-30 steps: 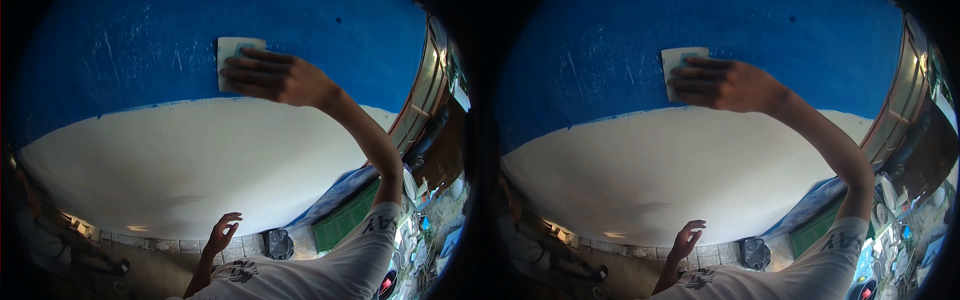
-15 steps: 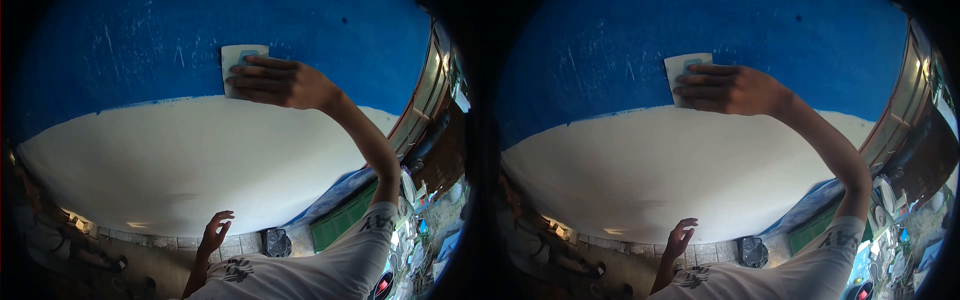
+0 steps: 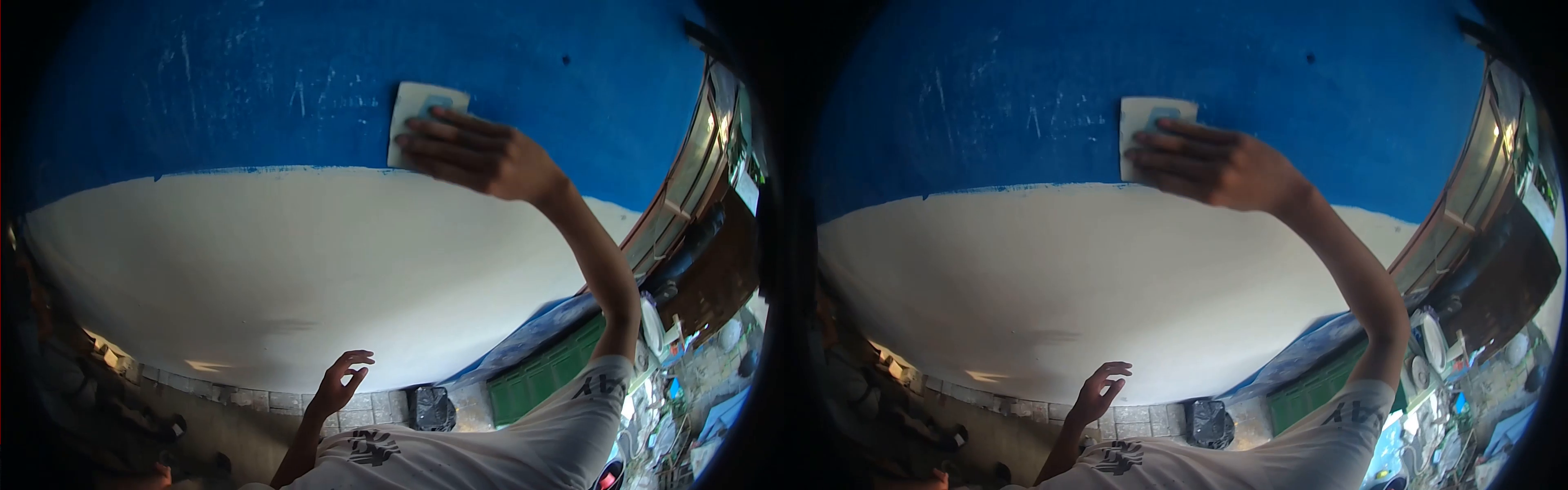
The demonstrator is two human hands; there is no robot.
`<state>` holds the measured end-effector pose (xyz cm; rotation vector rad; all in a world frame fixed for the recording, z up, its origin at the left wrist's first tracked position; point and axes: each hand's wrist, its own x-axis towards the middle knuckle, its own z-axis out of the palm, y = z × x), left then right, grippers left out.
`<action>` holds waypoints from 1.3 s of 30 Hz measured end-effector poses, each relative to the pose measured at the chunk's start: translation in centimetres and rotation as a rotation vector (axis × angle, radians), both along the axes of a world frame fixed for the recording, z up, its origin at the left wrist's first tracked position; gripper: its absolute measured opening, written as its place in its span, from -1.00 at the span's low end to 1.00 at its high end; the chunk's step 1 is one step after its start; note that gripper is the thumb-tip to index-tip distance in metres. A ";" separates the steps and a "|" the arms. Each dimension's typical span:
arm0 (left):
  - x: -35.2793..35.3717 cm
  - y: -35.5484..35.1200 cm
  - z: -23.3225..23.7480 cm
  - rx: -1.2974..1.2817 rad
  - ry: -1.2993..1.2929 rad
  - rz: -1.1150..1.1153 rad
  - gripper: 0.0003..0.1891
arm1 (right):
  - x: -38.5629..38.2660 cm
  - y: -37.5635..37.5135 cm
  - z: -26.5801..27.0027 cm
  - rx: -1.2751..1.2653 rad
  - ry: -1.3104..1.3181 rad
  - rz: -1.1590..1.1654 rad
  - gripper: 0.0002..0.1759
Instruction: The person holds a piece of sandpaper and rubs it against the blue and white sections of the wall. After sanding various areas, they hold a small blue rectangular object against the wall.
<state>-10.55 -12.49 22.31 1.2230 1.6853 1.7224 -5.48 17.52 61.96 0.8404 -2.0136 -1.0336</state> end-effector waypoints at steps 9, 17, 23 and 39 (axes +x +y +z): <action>1.1 0.7 -0.4 0.003 0.011 -0.020 -0.79 | 1.8 1.8 1.7 0.013 0.127 -0.072 -0.44; 1.6 0.5 -1.6 -0.013 -0.039 -0.012 -0.80 | 3.6 3.0 2.3 -0.176 0.259 -0.167 -0.51; 1.8 0.8 -1.4 0.007 -0.031 -0.022 -0.79 | 4.5 3.9 1.3 -0.146 0.178 -0.162 -0.49; 4.6 1.7 -1.6 -0.021 -0.016 -0.103 -0.79 | 9.4 7.2 -1.6 -0.227 0.325 -0.325 -0.49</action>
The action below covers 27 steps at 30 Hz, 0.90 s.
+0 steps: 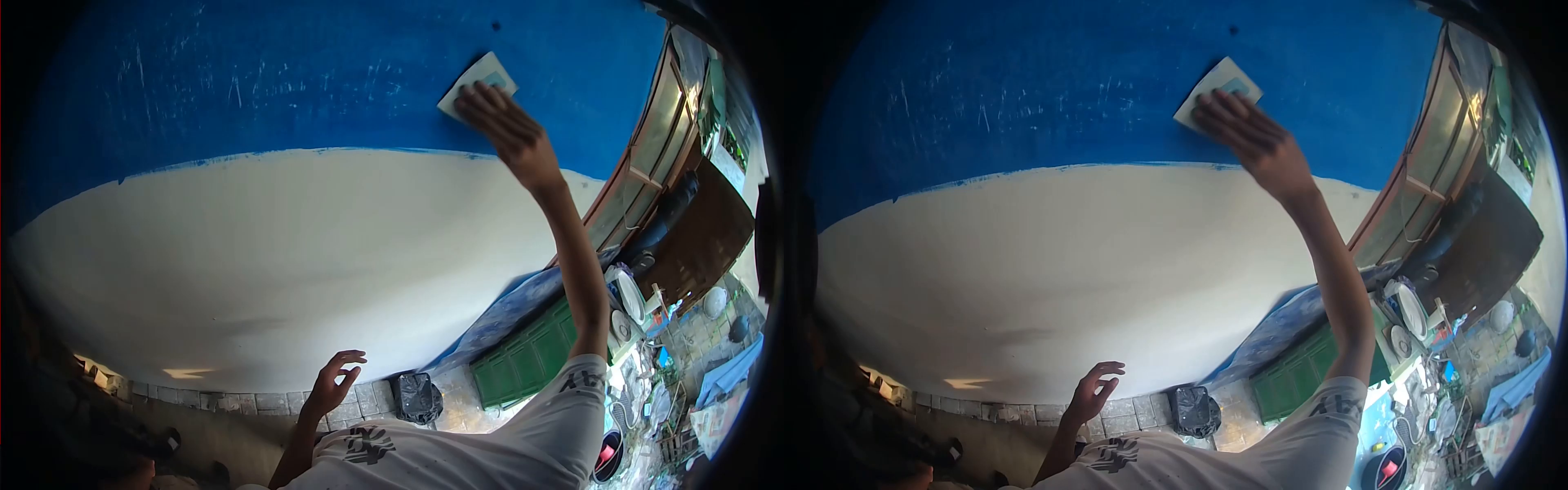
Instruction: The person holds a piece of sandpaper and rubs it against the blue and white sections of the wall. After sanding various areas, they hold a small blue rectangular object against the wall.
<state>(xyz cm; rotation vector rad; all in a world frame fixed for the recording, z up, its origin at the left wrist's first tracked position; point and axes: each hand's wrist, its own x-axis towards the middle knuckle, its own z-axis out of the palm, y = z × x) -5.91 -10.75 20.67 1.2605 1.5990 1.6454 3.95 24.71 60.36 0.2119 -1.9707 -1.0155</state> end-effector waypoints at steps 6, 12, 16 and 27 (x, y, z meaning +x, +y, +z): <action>1.1 0.7 -0.1 -0.018 -0.015 -0.017 -0.78 | -0.4 0.2 0.9 -0.004 0.012 0.064 -0.51; 2.7 1.3 1.0 -0.010 0.025 -0.069 -0.78 | -4.3 -2.6 0.2 0.071 -0.111 0.242 -0.49; 3.7 1.4 0.3 0.037 0.033 -0.045 -0.77 | -7.1 -3.9 -0.2 0.049 -0.030 0.258 -0.44; 3.5 -0.6 -1.2 -0.009 -0.064 0.106 -0.79 | -10.6 -5.8 2.5 0.214 -0.093 0.285 -0.28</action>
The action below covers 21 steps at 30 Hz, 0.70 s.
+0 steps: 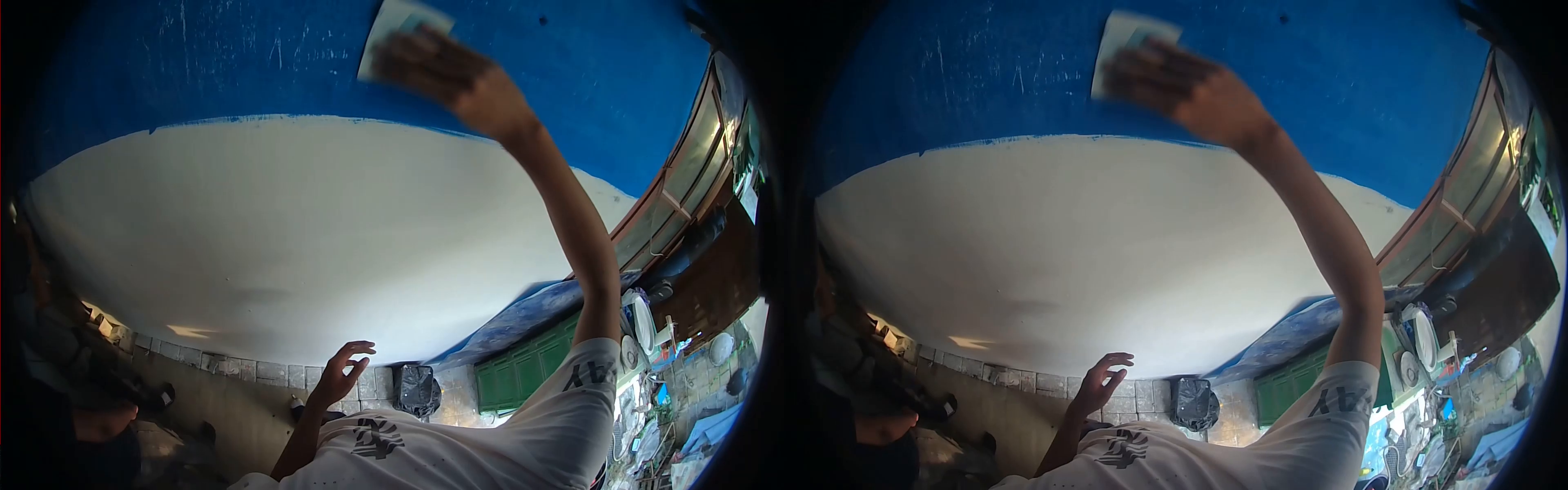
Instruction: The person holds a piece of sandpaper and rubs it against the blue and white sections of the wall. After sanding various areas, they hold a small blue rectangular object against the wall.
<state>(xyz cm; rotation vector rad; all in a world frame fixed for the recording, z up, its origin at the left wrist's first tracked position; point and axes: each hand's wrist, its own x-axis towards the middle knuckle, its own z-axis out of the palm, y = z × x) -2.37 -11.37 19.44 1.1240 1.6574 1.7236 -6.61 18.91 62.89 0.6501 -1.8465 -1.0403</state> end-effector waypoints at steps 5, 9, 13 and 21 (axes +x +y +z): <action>-0.5 0.1 0.5 -0.004 0.017 0.020 -0.79 | -0.3 0.0 -0.7 0.101 0.091 -0.037 -0.27; -0.7 0.6 0.3 0.013 0.026 0.003 -0.79 | 1.4 0.1 1.1 0.120 0.129 -0.101 -0.30; -0.3 0.9 0.5 0.020 0.042 -0.020 -0.78 | 0.4 -0.1 -1.5 -0.008 -0.087 -0.003 -0.31; 0.0 0.8 0.6 0.011 0.050 -0.042 -0.77 | 1.4 0.0 -0.3 0.148 0.069 -0.090 -0.33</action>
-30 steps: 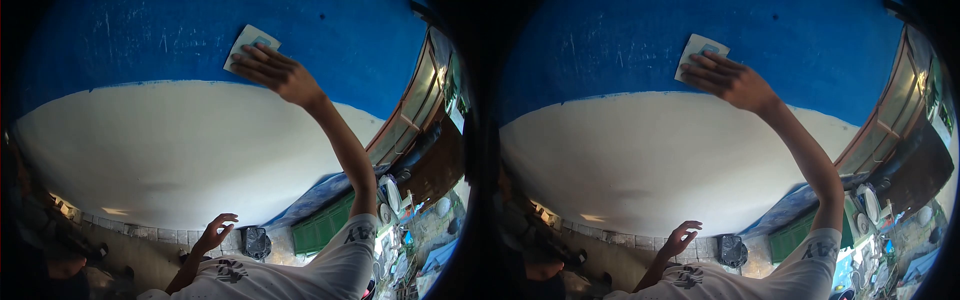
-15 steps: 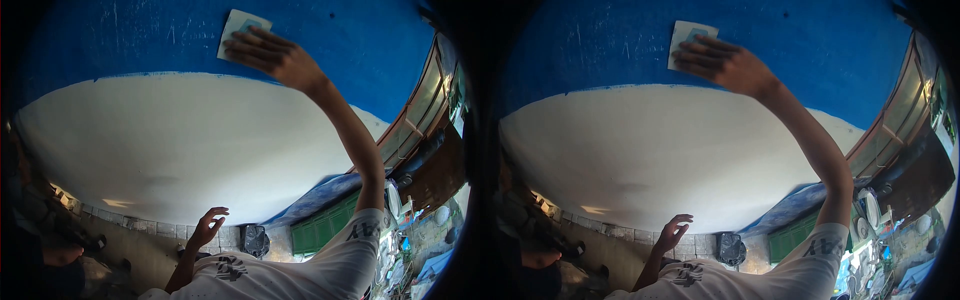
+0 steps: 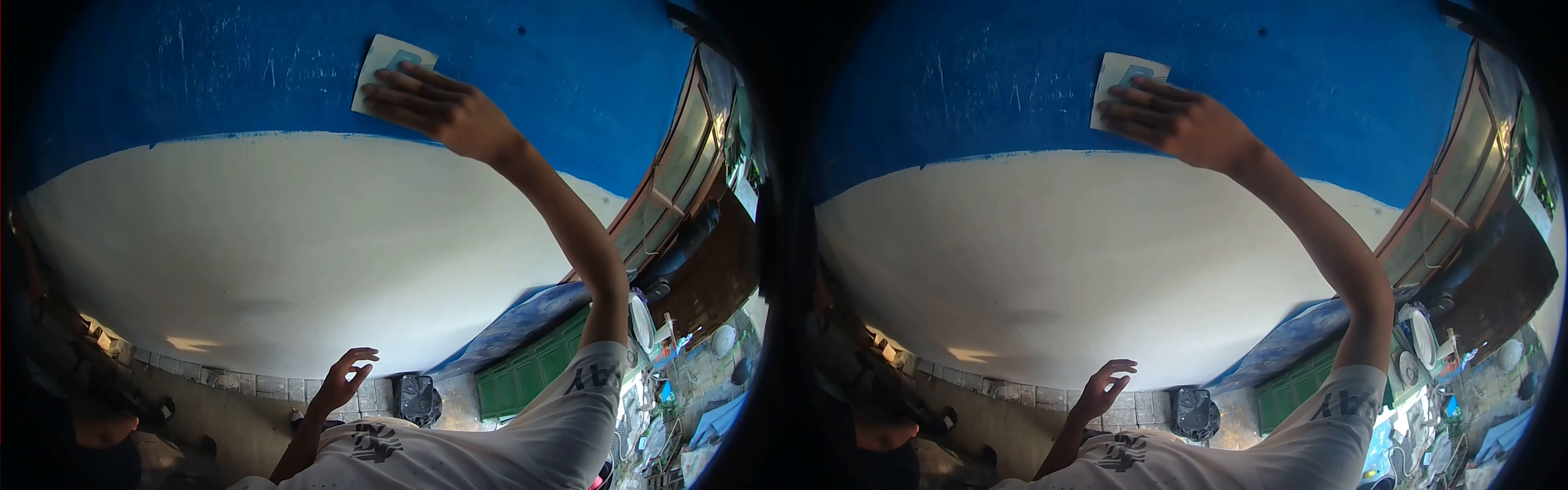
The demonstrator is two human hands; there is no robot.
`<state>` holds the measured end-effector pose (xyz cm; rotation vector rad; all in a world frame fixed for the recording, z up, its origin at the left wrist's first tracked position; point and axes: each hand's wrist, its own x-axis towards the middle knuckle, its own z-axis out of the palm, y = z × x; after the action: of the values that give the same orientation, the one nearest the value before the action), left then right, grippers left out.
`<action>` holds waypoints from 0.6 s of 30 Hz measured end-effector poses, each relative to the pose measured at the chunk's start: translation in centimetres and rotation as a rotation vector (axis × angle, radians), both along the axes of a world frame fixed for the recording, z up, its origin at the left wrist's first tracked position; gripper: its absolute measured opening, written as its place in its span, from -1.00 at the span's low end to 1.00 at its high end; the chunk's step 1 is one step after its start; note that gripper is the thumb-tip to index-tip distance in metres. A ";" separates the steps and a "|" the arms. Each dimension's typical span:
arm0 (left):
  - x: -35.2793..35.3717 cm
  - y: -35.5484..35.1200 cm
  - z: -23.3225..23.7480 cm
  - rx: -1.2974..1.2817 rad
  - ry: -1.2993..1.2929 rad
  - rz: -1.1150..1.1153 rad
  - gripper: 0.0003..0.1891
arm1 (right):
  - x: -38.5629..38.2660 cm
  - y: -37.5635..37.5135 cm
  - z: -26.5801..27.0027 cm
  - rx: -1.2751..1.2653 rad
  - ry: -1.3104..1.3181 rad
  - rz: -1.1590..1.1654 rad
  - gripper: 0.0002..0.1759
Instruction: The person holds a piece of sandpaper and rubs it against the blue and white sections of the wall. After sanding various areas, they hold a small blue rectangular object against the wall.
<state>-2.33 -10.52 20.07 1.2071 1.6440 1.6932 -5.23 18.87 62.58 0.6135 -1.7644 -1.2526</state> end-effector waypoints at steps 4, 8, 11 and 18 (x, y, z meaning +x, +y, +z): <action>0.1 0.1 -0.2 0.013 -0.033 -0.004 -0.77 | 0.7 0.1 1.0 -0.107 0.049 0.011 -0.32; -0.1 -0.1 0.1 -0.007 0.011 -0.013 -0.77 | -0.5 -0.7 -0.8 -0.081 0.034 0.044 -0.39; -0.2 0.1 0.0 -0.017 0.011 -0.034 -0.77 | -0.1 -0.9 -0.1 -0.184 0.112 0.009 -0.39; 0.0 -0.3 0.1 -0.024 -0.004 -0.025 -0.78 | -1.0 -1.0 -1.5 -0.107 0.045 0.046 -0.34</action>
<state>-2.31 -10.84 20.13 1.2068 1.6353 1.6551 -6.27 17.88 61.10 0.5574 -1.7577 -1.1249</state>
